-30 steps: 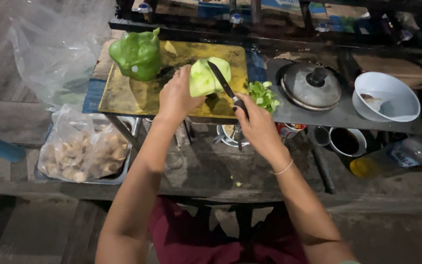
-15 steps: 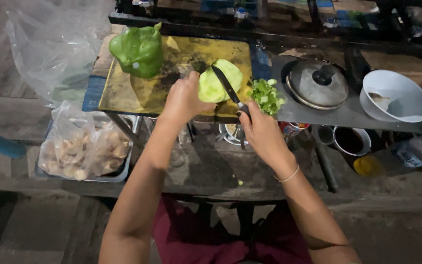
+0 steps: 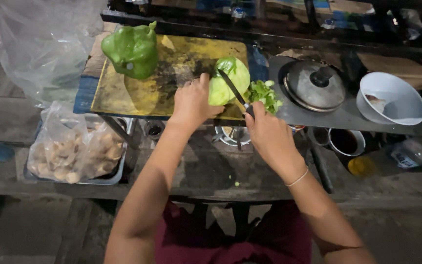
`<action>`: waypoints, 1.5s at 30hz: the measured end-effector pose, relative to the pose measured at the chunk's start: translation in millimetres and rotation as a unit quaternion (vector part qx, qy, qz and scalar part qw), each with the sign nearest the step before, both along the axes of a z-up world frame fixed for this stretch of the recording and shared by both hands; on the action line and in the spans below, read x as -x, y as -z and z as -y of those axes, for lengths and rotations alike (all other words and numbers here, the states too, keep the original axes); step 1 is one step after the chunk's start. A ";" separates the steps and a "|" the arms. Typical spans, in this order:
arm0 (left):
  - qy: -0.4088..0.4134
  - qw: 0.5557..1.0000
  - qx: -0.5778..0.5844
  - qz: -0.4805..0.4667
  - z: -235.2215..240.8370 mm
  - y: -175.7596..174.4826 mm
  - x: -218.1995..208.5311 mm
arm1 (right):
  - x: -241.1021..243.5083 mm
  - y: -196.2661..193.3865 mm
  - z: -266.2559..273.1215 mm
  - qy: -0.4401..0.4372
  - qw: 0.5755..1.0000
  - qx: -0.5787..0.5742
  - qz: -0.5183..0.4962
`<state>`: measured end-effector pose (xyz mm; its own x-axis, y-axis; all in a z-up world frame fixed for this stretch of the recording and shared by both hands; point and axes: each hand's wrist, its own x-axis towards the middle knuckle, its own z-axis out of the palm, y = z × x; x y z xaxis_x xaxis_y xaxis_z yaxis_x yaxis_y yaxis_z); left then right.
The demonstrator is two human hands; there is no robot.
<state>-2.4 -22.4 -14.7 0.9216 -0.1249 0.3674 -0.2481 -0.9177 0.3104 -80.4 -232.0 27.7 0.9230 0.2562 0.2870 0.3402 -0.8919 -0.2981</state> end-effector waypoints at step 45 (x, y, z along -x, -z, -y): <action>0.043 0.993 0.084 -0.076 -5.7 6.5 5.0 | -7.4 -48.3 24.4 -0.107 0.992 -0.061 0.002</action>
<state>-7.4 -16.7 -21.2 0.9565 -0.1542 0.2476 -0.2619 -0.8277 0.4964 -73.0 -256.3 76.0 0.8496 0.4103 0.3315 0.5201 -0.7562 -0.3970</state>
